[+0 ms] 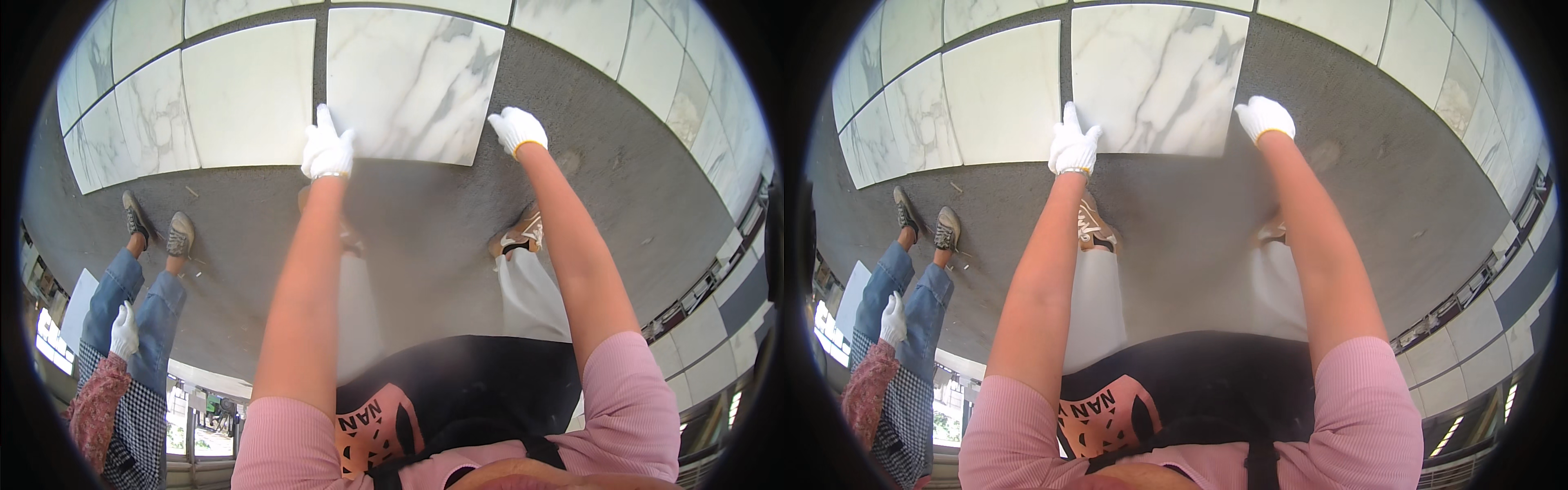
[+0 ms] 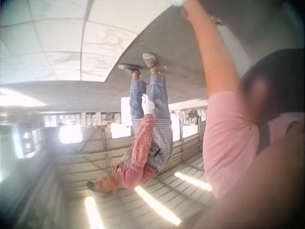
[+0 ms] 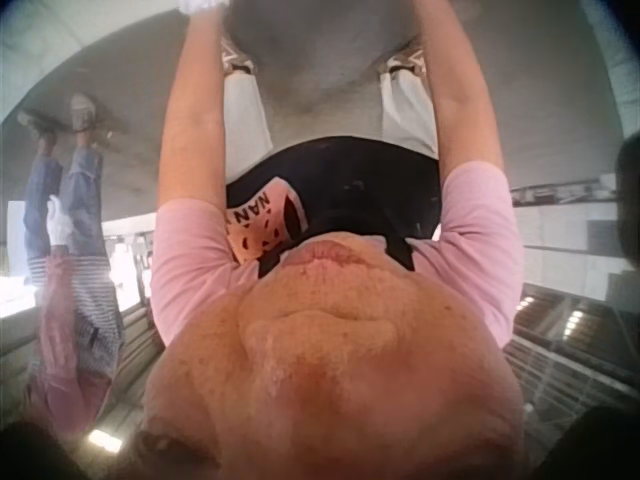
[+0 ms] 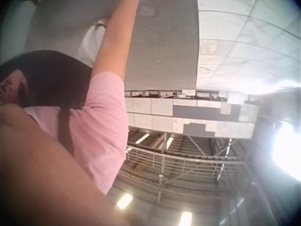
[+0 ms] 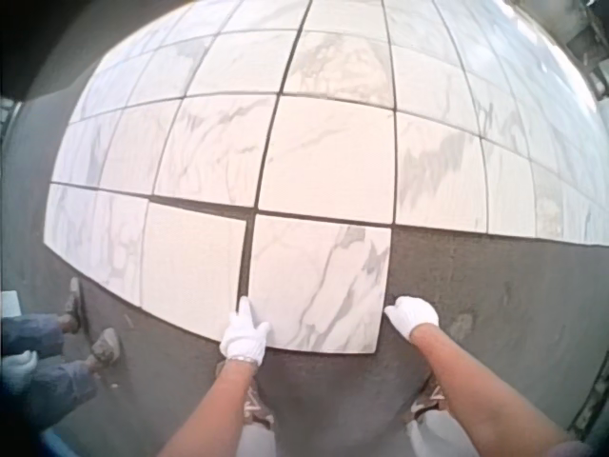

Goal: The person picks up white square tiles from a stack, carries them to a tiled floor area, and places them one by one into empty spots in the grid. The person repeats this cycle multiple times, handling tiles individually and aligning them with existing tiles.

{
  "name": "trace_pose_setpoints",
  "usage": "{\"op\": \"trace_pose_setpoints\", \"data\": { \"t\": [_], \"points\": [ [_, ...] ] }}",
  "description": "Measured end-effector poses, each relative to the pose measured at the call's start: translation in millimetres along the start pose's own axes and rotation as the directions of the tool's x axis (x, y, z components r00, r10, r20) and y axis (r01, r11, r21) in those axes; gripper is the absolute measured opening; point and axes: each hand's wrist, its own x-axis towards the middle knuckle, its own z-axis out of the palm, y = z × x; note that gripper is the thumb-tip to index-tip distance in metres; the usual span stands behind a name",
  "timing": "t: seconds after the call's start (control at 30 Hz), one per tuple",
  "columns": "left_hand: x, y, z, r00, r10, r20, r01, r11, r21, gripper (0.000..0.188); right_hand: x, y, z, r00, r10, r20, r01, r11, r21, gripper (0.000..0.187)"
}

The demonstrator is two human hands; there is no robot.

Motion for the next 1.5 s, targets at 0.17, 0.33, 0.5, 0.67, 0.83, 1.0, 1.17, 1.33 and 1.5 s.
{"op": "trace_pose_setpoints", "data": {
  "t": [0.17, 0.33, 0.5, 0.67, 0.83, 1.0, 1.17, 1.33, 1.5],
  "points": [
    [9, -4, 4, 0.995, 0.091, -0.029, -0.093, 0.993, -0.068, 0.089, -11, 3, 22, 0.977, 0.101, 0.188, -0.202, 0.718, 0.666, 0.056],
    [20, -10, 4, 0.974, 0.206, -0.093, -0.207, 0.978, -0.002, 0.087, -14, -10, 48, 0.975, 0.116, -0.188, -0.042, 0.931, 0.362, 0.060],
    [9, -36, -16, 0.983, 0.132, -0.131, -0.157, 0.967, -0.203, 0.075, -17, -17, 18, 0.994, 0.050, -0.097, -0.031, 0.982, 0.188, 0.053],
    [8, -120, -27, 0.863, -0.463, -0.201, 0.279, 0.769, -0.576, 0.064, -11, -88, -36, 0.905, -0.229, -0.359, 0.295, 0.945, 0.139, 0.049],
    [68, -215, -35, 0.852, -0.504, -0.138, 0.262, 0.641, -0.722, 0.069, 19, -209, -79, 0.742, -0.556, -0.374, 0.615, 0.787, 0.052, 0.058],
    [119, -250, -54, 0.903, -0.415, -0.113, 0.066, 0.393, -0.917, 0.045, 53, -289, -87, 0.795, -0.563, -0.227, 0.570, 0.821, -0.041, 0.059],
    [134, -243, -50, 0.842, -0.538, -0.034, 0.013, 0.084, -0.996, 0.039, 76, -317, -71, 0.788, -0.544, -0.287, 0.496, 0.838, -0.225, 0.061],
    [133, -236, -53, 0.826, -0.549, 0.124, 0.200, 0.080, -0.976, 0.032, 88, -329, -65, 0.837, -0.486, -0.250, 0.436, 0.870, -0.231, 0.058],
    [123, -235, -58, 0.786, -0.505, 0.356, 0.224, -0.304, -0.926, 0.024, 92, -330, -66, 0.838, -0.463, -0.287, 0.427, 0.886, -0.180, 0.054]
  ]
}}
